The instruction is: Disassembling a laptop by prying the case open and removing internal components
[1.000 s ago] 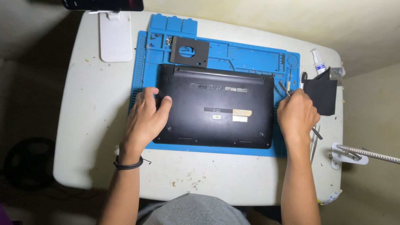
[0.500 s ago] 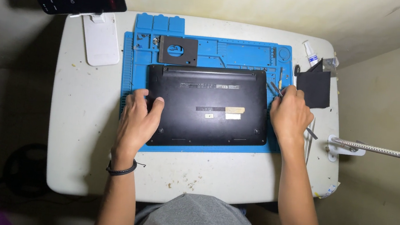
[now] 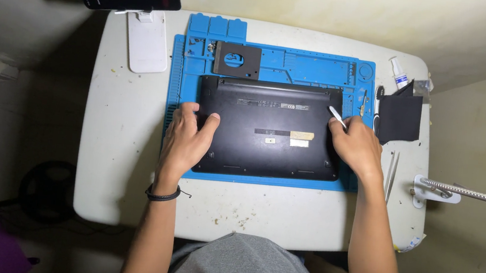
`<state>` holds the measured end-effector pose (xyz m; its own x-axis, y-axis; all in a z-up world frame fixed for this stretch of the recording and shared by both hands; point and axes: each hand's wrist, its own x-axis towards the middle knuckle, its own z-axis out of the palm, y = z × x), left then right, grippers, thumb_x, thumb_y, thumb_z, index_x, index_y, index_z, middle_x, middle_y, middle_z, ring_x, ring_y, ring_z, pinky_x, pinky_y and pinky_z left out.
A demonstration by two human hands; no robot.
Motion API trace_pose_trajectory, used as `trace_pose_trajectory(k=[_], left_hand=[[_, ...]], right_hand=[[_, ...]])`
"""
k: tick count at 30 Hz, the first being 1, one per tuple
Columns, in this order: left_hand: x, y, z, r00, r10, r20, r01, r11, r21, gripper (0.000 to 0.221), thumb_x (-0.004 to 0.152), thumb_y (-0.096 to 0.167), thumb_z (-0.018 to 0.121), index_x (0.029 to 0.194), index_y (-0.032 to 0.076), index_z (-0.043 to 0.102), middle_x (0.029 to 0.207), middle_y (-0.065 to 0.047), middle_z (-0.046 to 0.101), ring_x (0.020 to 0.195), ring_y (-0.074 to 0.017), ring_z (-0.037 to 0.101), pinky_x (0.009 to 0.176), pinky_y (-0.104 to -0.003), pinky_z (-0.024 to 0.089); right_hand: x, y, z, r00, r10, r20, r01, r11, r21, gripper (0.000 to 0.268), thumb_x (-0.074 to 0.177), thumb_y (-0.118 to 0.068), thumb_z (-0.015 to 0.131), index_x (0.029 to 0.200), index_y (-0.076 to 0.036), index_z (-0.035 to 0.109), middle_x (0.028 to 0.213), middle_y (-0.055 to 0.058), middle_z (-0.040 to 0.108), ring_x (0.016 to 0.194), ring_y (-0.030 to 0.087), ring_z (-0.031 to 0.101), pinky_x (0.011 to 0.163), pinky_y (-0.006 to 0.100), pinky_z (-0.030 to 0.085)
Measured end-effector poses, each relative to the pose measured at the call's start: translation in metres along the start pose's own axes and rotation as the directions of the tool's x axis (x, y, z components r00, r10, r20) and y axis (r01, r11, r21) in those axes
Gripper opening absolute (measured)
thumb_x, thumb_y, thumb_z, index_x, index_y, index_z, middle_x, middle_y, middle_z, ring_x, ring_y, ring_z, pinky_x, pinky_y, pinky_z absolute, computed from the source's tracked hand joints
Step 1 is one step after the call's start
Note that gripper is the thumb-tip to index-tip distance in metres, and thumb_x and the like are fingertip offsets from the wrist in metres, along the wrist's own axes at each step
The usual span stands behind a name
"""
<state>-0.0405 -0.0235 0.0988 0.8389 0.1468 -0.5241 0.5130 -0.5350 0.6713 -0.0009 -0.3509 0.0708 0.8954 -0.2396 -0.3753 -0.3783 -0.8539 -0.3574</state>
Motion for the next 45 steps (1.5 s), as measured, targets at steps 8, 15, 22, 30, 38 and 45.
trace_pose_trajectory(k=[8,15,22,30,38,45], left_hand=[[0.016,-0.025,0.008,0.998,-0.009,-0.055,-0.003,0.975,-0.222,0.060,0.095,0.046,0.053,0.141,0.007,0.046,0.124,-0.019,0.057,0.119,-0.0353,0.059,0.099,-0.050,0.045],[0.029,-0.034,-0.001,0.983,0.120,-0.138,-0.177,0.801,-0.571,0.046,0.091,0.022,0.058,0.133,0.002,0.058,0.121,-0.020,0.055,0.116,-0.0285,0.052,0.095,-0.046,0.050],[0.012,-0.014,-0.014,0.993,0.120,-0.002,-0.070,0.560,-0.825,0.054,0.087,0.018,0.051,0.139,0.005,0.060,0.088,-0.007,0.058,0.085,-0.0165,0.059,0.066,-0.034,0.058],[-0.023,0.001,-0.022,0.832,0.509,-0.221,-0.527,0.599,-0.604,0.054,0.089,0.026,0.067,0.134,-0.001,0.057,0.134,-0.020,0.058,0.112,-0.0273,0.069,0.088,-0.035,0.065],[-0.025,0.005,-0.017,0.828,0.481,-0.290,-0.556,0.632,-0.539,0.049,0.091,0.023,0.068,0.132,-0.001,0.056,0.124,-0.015,0.062,0.084,-0.0227,0.076,0.076,-0.031,0.068],[-0.026,0.008,-0.011,0.801,0.466,-0.377,-0.599,0.625,-0.500,0.044,0.092,0.026,0.066,0.128,0.003,0.058,0.095,-0.010,0.071,0.081,-0.0187,0.073,0.072,-0.033,0.071]], right_hand=[[0.001,0.004,-0.012,0.999,0.013,0.037,-0.015,0.997,0.076,0.050,0.100,-0.048,0.059,0.117,-0.001,0.064,0.106,0.029,0.072,0.105,0.052,0.068,0.085,0.059,0.049],[0.001,0.004,-0.022,0.982,-0.158,0.102,0.039,0.705,0.708,0.042,0.106,-0.010,0.053,0.148,-0.013,0.048,0.092,0.019,0.066,0.076,0.023,0.067,0.061,0.036,0.059],[0.006,-0.010,-0.047,0.965,-0.013,0.261,-0.158,0.766,0.623,0.037,0.101,-0.019,0.051,0.133,-0.019,0.071,0.102,-0.006,0.064,0.084,0.006,0.057,0.075,0.017,0.041],[0.005,-0.006,-0.054,0.973,-0.118,0.199,-0.062,0.696,0.716,0.028,0.096,-0.022,0.050,0.105,-0.005,0.071,0.129,0.004,0.071,0.048,0.007,0.030,0.038,0.020,0.020],[0.012,-0.002,-0.058,0.953,-0.136,0.271,-0.069,0.772,0.632,0.022,0.098,-0.024,0.052,0.098,-0.010,0.069,0.118,-0.002,0.066,0.052,0.009,0.035,0.041,0.019,0.019],[-0.004,-0.010,-0.084,0.944,-0.318,-0.085,0.309,0.768,0.561,0.038,0.115,-0.041,0.044,0.116,-0.010,0.065,0.076,-0.006,0.032,0.071,0.006,0.031,0.063,0.020,0.023]])
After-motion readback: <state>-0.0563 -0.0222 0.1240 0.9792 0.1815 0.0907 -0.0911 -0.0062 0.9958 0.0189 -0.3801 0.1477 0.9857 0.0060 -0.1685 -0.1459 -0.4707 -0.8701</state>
